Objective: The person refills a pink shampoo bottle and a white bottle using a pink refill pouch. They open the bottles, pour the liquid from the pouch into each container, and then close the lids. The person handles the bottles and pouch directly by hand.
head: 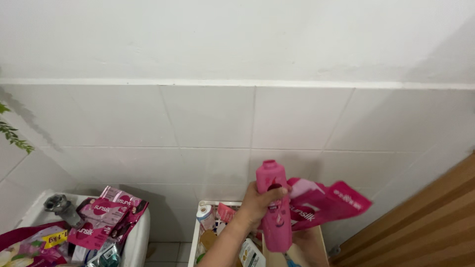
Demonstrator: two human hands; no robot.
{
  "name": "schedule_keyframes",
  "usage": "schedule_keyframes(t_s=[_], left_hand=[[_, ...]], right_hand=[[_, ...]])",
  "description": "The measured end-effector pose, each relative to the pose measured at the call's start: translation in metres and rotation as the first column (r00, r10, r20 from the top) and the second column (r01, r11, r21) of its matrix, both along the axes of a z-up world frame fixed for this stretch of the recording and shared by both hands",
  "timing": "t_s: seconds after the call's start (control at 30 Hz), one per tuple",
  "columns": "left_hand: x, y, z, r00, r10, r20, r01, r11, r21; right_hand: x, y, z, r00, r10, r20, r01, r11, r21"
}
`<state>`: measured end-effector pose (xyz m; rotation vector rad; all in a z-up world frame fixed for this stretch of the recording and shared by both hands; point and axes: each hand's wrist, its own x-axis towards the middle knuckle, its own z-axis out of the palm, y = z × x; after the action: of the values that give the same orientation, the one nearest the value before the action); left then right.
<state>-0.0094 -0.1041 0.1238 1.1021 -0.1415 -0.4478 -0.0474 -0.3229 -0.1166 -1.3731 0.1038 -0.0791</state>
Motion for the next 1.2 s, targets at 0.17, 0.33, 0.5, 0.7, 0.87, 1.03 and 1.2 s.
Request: schedule_keyframes(t_s=[0.17,0.33,0.5,0.7,0.87,1.03,1.2], left_hand=[[0.004,-0.002,0.015,0.991,0.062,0.119,-0.059,0.998,-0.032],[0.019,0.012,0.019,0.977,0.12,0.174,-0.113,0.992,-0.052],[0.03,0.036,0.022,0.96,0.188,0.21,-0.181,0.982,-0.054],[0.034,0.048,0.027,0.953,0.229,0.2,-0.222,0.973,-0.057],[0.035,0.046,0.021,0.945,0.251,0.21,-0.238,0.968,-0.084],[0.037,0.05,0.017,0.942,0.268,0.201,-0.254,0.962,-0.097],[0.04,0.057,0.017,0.922,0.31,0.233,-0.292,0.95,-0.112]], right_hand=[[-0.016,-0.072,-0.008,0.86,-0.338,-0.384,-0.179,0.504,-0.845],[-0.006,-0.038,-0.063,0.772,-0.394,-0.5,-0.351,0.391,-0.851],[-0.002,-0.015,-0.081,0.76,-0.402,-0.51,-0.358,0.396,-0.846],[0.001,-0.018,-0.082,0.754,-0.402,-0.52,-0.353,0.421,-0.836],[0.005,-0.047,-0.078,0.775,-0.324,-0.543,-0.314,0.548,-0.775],[-0.001,-0.071,-0.076,0.775,-0.302,-0.555,-0.344,0.535,-0.772],[0.002,-0.048,-0.087,0.799,-0.326,-0.506,-0.415,0.311,-0.855]])
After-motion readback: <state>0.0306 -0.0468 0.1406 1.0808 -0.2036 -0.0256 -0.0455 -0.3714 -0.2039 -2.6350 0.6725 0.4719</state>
